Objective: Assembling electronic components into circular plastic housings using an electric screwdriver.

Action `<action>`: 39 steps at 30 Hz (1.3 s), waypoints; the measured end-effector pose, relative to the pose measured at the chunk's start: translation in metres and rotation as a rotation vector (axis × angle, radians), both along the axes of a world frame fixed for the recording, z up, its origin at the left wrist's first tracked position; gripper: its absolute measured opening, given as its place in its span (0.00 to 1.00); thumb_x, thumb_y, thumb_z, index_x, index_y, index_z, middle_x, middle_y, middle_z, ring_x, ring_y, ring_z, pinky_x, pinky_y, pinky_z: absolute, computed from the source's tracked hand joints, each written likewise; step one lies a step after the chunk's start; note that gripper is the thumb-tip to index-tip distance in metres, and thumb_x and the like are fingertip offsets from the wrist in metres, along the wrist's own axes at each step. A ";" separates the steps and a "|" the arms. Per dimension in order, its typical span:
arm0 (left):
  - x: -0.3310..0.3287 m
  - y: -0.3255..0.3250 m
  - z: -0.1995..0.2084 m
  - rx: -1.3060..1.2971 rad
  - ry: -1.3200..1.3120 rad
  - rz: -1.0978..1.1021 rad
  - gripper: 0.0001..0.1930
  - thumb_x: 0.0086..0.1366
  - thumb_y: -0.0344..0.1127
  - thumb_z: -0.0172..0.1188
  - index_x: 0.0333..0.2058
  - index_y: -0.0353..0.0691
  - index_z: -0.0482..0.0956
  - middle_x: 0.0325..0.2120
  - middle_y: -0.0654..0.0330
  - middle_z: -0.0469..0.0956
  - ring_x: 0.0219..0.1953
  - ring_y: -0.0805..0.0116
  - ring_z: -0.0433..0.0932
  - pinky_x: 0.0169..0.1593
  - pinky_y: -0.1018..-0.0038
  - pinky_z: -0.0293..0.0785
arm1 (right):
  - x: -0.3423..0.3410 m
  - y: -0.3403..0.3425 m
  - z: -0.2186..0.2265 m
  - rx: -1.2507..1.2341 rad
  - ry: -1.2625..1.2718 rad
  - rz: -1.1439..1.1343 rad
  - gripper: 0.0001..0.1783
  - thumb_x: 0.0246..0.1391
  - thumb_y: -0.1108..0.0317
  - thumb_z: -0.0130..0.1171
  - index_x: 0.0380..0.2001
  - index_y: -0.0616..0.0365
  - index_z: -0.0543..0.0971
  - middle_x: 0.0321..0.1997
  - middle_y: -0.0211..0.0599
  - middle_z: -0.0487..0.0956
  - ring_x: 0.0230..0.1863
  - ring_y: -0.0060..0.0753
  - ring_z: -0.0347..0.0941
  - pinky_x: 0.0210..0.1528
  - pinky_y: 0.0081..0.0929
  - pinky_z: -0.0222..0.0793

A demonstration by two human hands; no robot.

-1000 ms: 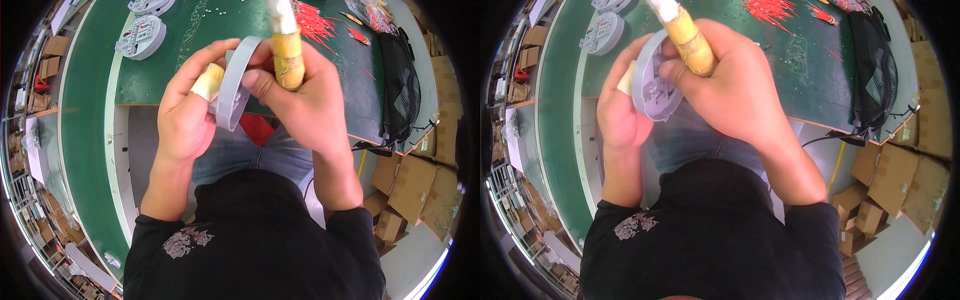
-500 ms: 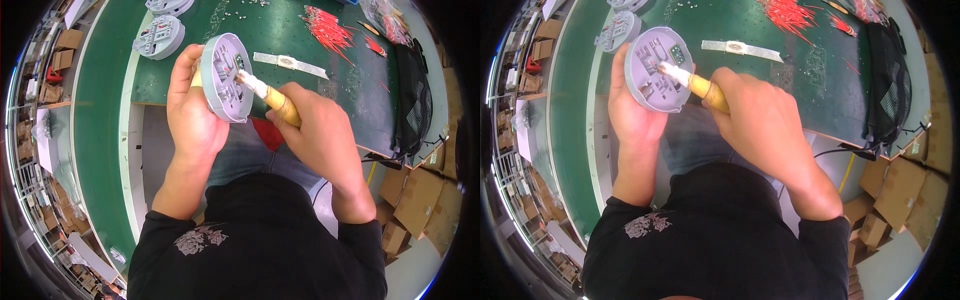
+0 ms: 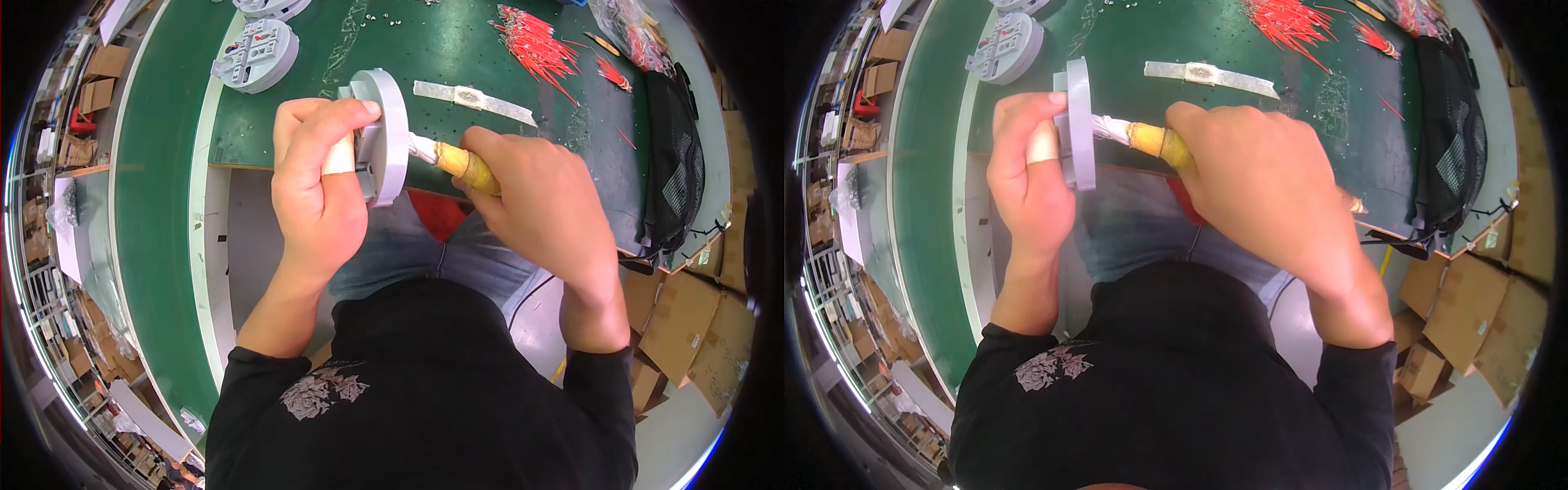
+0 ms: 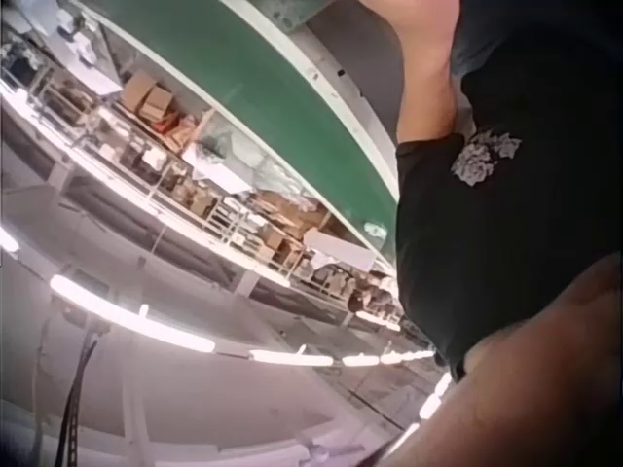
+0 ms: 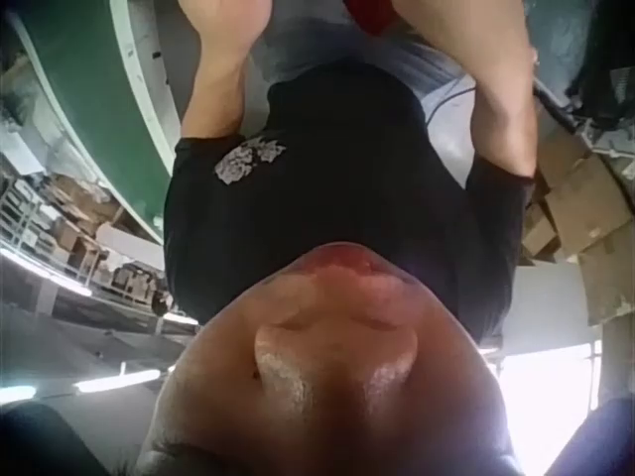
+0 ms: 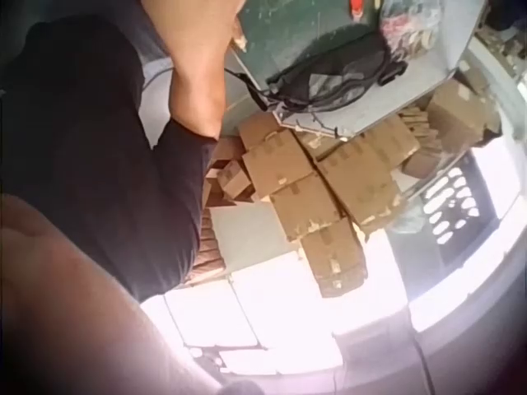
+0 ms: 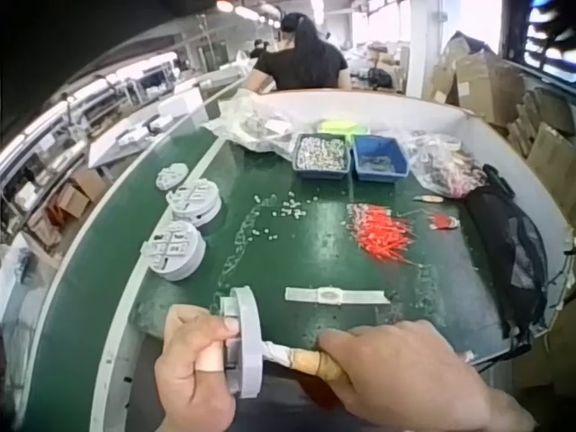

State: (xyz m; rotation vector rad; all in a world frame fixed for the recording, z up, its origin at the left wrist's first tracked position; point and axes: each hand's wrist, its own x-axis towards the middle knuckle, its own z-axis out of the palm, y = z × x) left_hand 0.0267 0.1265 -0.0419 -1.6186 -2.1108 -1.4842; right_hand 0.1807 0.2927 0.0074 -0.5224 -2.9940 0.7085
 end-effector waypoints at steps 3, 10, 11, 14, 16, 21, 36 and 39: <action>-0.016 -0.014 -0.003 0.308 -0.889 -0.341 0.19 0.72 0.24 0.46 0.59 0.40 0.71 0.55 0.52 0.74 0.54 0.57 0.76 0.58 0.61 0.74 | -0.006 -0.007 0.006 -0.073 0.007 0.023 0.10 0.54 0.69 0.65 0.38 0.57 0.76 0.26 0.44 0.76 0.27 0.48 0.75 0.30 0.40 0.68; -0.067 -0.047 0.041 0.436 -1.579 -0.765 0.31 0.74 0.48 0.51 0.70 0.44 0.56 0.67 0.48 0.62 0.69 0.47 0.63 0.68 0.40 0.62 | -0.037 -0.024 0.030 -0.513 0.410 -0.384 0.09 0.59 0.69 0.65 0.31 0.59 0.75 0.25 0.27 0.74 0.23 0.24 0.69 0.27 0.24 0.64; -0.069 -0.052 0.043 0.432 -1.592 -0.757 0.33 0.73 0.50 0.51 0.71 0.44 0.54 0.68 0.49 0.60 0.70 0.47 0.61 0.68 0.39 0.61 | -0.039 -0.024 0.036 -0.554 0.444 -0.393 0.07 0.63 0.70 0.61 0.34 0.60 0.74 0.27 0.26 0.72 0.25 0.21 0.66 0.28 0.20 0.62; -0.070 -0.060 0.049 0.405 -1.644 -0.745 0.39 0.72 0.56 0.53 0.73 0.46 0.49 0.72 0.50 0.54 0.72 0.47 0.56 0.69 0.34 0.57 | -0.047 -0.019 0.034 -0.627 0.750 -0.358 0.07 0.63 0.70 0.61 0.33 0.60 0.74 0.25 0.28 0.71 0.23 0.20 0.65 0.27 0.21 0.63; -0.071 -0.065 0.045 0.401 -1.665 -0.734 0.41 0.71 0.57 0.53 0.74 0.46 0.47 0.73 0.51 0.52 0.73 0.47 0.55 0.69 0.33 0.56 | -0.047 -0.014 0.026 -0.665 0.897 -0.337 0.07 0.63 0.70 0.61 0.33 0.59 0.73 0.24 0.29 0.71 0.22 0.19 0.65 0.26 0.22 0.64; -0.083 -0.073 0.021 0.350 -1.527 -0.694 0.41 0.71 0.57 0.54 0.74 0.47 0.48 0.72 0.51 0.53 0.73 0.47 0.56 0.71 0.38 0.55 | -0.046 0.000 0.013 -0.813 1.107 -0.135 0.06 0.64 0.71 0.58 0.36 0.62 0.72 0.24 0.31 0.67 0.21 0.22 0.62 0.26 0.25 0.63; -0.322 -0.209 0.050 -0.361 0.160 0.735 0.15 0.73 0.30 0.47 0.52 0.40 0.79 0.48 0.52 0.79 0.51 0.56 0.78 0.56 0.65 0.73 | -0.047 0.053 0.021 -0.440 0.382 -0.653 0.12 0.59 0.62 0.64 0.39 0.61 0.80 0.23 0.32 0.74 0.24 0.28 0.72 0.27 0.23 0.66; -0.421 -0.320 0.001 -0.655 0.659 0.800 0.16 0.72 0.31 0.46 0.51 0.45 0.81 0.43 0.43 0.78 0.49 0.41 0.75 0.56 0.57 0.71 | -0.051 0.067 0.001 -0.190 0.272 -0.649 0.13 0.57 0.62 0.65 0.38 0.61 0.81 0.26 0.38 0.78 0.27 0.34 0.75 0.31 0.28 0.69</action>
